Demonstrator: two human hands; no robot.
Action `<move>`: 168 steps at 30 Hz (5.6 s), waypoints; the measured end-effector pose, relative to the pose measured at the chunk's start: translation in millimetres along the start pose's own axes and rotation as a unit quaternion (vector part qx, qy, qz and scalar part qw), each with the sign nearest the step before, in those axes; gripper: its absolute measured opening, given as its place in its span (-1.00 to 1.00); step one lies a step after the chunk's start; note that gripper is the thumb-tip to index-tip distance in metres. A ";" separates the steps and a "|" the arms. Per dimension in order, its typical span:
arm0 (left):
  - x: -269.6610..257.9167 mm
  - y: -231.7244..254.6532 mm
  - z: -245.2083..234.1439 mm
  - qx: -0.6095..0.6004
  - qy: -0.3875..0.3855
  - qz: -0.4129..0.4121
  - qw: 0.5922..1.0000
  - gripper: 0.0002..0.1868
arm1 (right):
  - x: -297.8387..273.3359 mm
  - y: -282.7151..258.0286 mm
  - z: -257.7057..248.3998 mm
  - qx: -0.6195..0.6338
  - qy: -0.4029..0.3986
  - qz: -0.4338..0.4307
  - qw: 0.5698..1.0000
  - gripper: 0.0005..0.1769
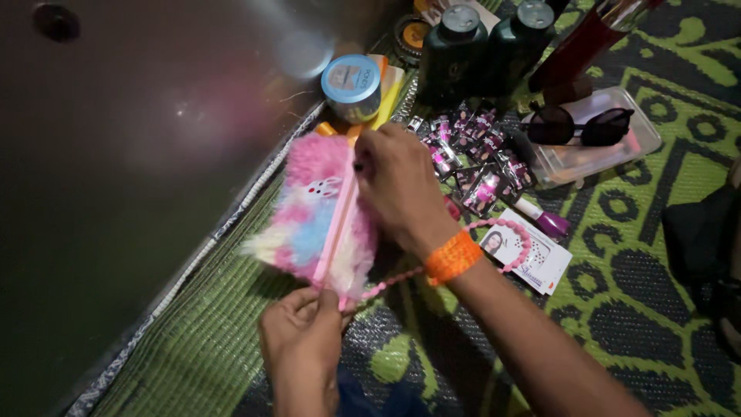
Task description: The person organizes small accessories and toiletries on a mat, then places them into a pink fuzzy pouch and a black backpack. They handle hair clips, a beaded bracelet, nail polish, and green bottles, arranging them inside the bag.
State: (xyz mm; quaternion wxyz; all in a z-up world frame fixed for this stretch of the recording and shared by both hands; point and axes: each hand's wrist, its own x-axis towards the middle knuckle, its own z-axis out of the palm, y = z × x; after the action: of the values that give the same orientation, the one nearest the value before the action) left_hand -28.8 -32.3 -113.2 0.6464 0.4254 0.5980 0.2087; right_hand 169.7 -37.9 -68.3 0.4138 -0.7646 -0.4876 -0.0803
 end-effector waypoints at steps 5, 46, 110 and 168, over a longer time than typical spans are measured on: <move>-13.7 32.8 -10.8 0.269 0.108 0.036 0.957 -0.66 | 19.5 8.9 18.3 0.128 -0.068 0.088 0.986 -0.86; 17.0 86.6 34.8 0.603 -0.008 0.021 0.798 0.38 | -25.4 -13.6 -3.5 0.083 -0.197 0.064 0.975 -0.75; -36.0 127.6 19.3 -0.009 -0.300 0.107 0.948 -0.37 | -126.0 109.9 -209.1 0.331 -0.397 0.324 0.792 -0.47; -48.2 136.4 37.8 0.189 -0.316 0.175 0.913 -0.28 | -104.2 89.7 -239.3 0.461 -0.371 0.415 0.691 -0.49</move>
State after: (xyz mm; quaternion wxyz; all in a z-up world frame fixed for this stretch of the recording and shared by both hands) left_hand 30.2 -6.0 21.6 0.6626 0.6811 0.3065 0.0560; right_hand 256.4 -295.2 -18.6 0.4909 -0.5701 -0.2102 0.6244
